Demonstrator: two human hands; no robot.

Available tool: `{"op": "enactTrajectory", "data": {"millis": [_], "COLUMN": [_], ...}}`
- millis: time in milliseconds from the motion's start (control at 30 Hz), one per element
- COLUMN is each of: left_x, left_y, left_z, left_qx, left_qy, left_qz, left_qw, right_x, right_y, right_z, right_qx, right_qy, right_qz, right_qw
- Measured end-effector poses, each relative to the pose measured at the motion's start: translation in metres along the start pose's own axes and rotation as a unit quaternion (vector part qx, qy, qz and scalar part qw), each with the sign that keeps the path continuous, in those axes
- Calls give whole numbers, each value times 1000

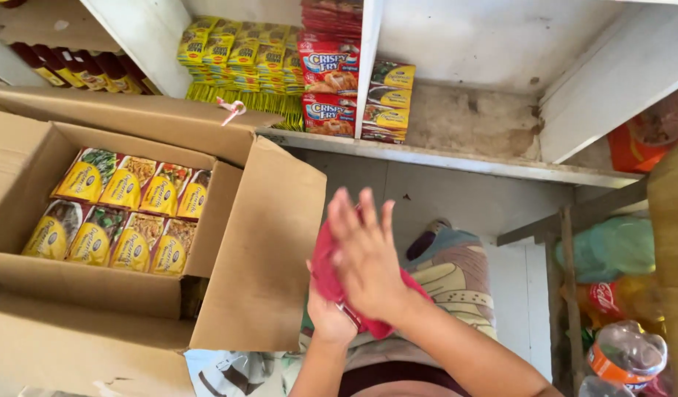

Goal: Wiping down seasoning packets and stocking them onto shelves from a cardboard box.

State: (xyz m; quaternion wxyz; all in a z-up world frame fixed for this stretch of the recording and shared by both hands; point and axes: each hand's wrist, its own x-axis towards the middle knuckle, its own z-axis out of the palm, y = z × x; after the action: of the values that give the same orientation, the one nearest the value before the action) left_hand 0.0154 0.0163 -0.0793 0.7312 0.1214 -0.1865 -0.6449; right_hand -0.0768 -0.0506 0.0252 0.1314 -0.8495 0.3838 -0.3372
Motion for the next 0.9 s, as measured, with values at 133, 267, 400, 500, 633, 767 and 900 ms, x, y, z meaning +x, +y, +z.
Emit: {"op": "enactTrajectory", "data": {"millis": [133, 267, 400, 500, 633, 767, 900], "left_x": [14, 23, 8, 13, 22, 16, 23], "left_y": [11, 7, 12, 19, 17, 16, 26], "left_z": [55, 30, 50, 85, 40, 51, 96], "left_qx": [-12, 43, 61, 66, 78, 56, 31], "left_qy": [-15, 21, 35, -3, -35, -13, 9], "left_qz": [-21, -15, -36, -31, 21, -2, -13], "left_qw": [1000, 999, 997, 997, 996, 998, 999], "right_x": [18, 0, 18, 10, -16, 7, 8], "right_y": [22, -3, 23, 80, -13, 13, 28], "right_z": [3, 6, 10, 55, 15, 16, 24], "right_qx": [117, -23, 34, 226, 229, 123, 172], "right_qy": [53, 14, 30, 81, 32, 22, 75], "right_qz": [116, -20, 59, 105, 45, 70, 118], "right_qw": [985, 999, 997, 965, 972, 990, 975]}}
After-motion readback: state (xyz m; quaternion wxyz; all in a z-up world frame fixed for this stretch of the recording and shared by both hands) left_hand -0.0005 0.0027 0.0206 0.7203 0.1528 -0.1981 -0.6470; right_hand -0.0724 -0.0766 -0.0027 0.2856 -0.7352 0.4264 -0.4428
